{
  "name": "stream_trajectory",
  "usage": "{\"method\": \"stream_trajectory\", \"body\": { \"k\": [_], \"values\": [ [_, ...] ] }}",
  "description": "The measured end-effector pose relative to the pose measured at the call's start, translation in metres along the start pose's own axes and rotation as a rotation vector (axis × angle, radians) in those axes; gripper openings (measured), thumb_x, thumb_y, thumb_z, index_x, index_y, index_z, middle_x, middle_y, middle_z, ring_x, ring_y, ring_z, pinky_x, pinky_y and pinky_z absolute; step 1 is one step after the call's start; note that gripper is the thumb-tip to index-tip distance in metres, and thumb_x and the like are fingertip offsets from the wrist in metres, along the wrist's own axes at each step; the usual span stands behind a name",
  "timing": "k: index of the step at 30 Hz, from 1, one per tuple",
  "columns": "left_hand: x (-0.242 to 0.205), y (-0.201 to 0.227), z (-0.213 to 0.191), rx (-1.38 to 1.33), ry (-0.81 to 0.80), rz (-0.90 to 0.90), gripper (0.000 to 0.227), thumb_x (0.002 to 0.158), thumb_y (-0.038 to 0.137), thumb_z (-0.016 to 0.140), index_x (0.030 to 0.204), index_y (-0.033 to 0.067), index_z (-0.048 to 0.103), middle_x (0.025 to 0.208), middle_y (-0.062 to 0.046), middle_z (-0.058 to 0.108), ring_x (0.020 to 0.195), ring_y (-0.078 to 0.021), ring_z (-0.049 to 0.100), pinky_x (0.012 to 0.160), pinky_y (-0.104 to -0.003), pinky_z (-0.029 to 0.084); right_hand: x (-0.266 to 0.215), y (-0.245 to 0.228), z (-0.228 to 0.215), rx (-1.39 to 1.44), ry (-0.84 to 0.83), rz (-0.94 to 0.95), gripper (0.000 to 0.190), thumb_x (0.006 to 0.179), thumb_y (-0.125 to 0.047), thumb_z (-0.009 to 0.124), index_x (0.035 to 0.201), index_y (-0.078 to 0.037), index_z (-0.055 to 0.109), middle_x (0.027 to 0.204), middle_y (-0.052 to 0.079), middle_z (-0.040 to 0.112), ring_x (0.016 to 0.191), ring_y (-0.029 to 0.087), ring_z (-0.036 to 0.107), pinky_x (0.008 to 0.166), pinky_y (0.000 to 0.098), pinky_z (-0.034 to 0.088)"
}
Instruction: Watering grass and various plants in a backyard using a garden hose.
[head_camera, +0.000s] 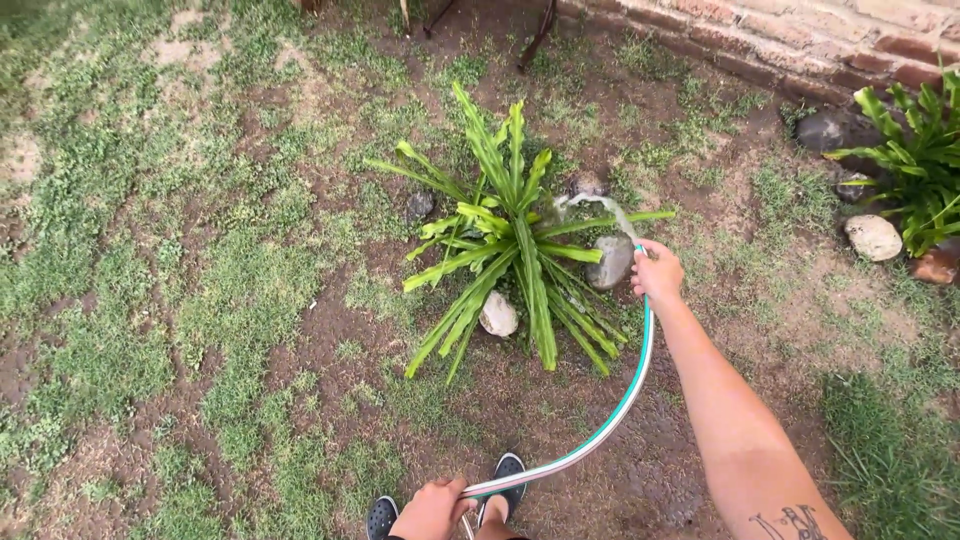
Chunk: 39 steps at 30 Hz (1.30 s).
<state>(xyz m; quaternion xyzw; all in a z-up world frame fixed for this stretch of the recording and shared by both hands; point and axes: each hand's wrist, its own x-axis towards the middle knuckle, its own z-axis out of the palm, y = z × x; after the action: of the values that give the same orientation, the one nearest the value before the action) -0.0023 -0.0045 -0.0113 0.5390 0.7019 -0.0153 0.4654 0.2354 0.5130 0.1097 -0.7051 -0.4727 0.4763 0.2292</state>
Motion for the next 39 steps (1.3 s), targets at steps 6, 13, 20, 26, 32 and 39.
{"method": "stream_trajectory", "body": {
  "k": [6,13,20,26,32,39],
  "values": [
    [-0.001,-0.001,-0.012,-0.029,-0.041,0.015,0.046,0.12,0.061,0.057,0.127,0.0154,0.062,0.119,-0.016,0.069,0.108,-0.0404,0.072,0.094,-0.062,0.06,0.001,0.002,-0.003,0.031,0.012,-0.007,0.039,0.12,-0.01,0.063,0.155,-0.024,0.073,0.103,0.015,0.075,0.06,0.016,0.06,0.044,0.0242,0.049],
    [0.017,-0.017,0.004,-0.056,0.024,0.08,0.047,0.117,0.066,0.058,0.124,0.0189,0.06,0.11,-0.015,0.07,0.1,-0.0405,0.074,0.093,-0.057,0.06,-0.013,0.005,-0.02,0.099,0.045,0.037,0.039,0.119,-0.012,0.064,0.154,-0.024,0.074,0.097,0.012,0.072,0.06,0.016,0.058,0.043,0.0257,0.045],
    [0.058,-0.006,0.011,0.06,-0.123,-0.146,0.055,0.106,0.086,0.057,0.123,0.0341,0.058,0.117,-0.005,0.065,0.114,-0.0337,0.072,0.098,-0.05,0.056,0.007,0.055,-0.063,0.257,0.191,0.071,0.034,0.117,-0.016,0.063,0.146,-0.024,0.078,0.088,0.011,0.066,0.056,0.016,0.051,0.042,0.0301,0.038],
    [0.078,0.019,0.01,0.221,-0.108,-0.049,0.043,0.105,0.077,0.058,0.125,0.0395,0.06,0.126,0.0,0.067,0.122,-0.0312,0.071,0.105,-0.048,0.058,0.057,0.173,-0.126,0.113,0.404,-0.001,0.032,0.11,-0.016,0.067,0.139,-0.014,0.08,0.081,0.024,0.074,0.048,0.024,0.067,0.037,0.0375,0.061],
    [0.08,0.033,0.004,0.371,-0.205,0.118,0.029,0.108,0.055,0.064,0.135,0.0447,0.061,0.149,0.002,0.069,0.139,-0.035,0.07,0.118,-0.053,0.059,0.031,0.289,-0.171,-0.157,0.466,0.231,0.026,0.104,-0.031,0.074,0.126,-0.033,0.086,0.065,0.017,0.077,0.045,0.03,0.075,0.045,0.0419,0.067],
    [0.121,0.052,-0.016,0.527,-0.473,0.238,0.033,0.111,0.048,0.057,0.144,0.0459,0.058,0.16,0.001,0.06,0.145,-0.0422,0.063,0.116,-0.062,0.056,-0.071,0.323,-0.167,-0.15,0.374,0.422,0.031,0.101,-0.027,0.073,0.129,-0.03,0.087,0.064,0.022,0.078,0.042,0.03,0.073,0.041,0.0411,0.068]
  ]
}}
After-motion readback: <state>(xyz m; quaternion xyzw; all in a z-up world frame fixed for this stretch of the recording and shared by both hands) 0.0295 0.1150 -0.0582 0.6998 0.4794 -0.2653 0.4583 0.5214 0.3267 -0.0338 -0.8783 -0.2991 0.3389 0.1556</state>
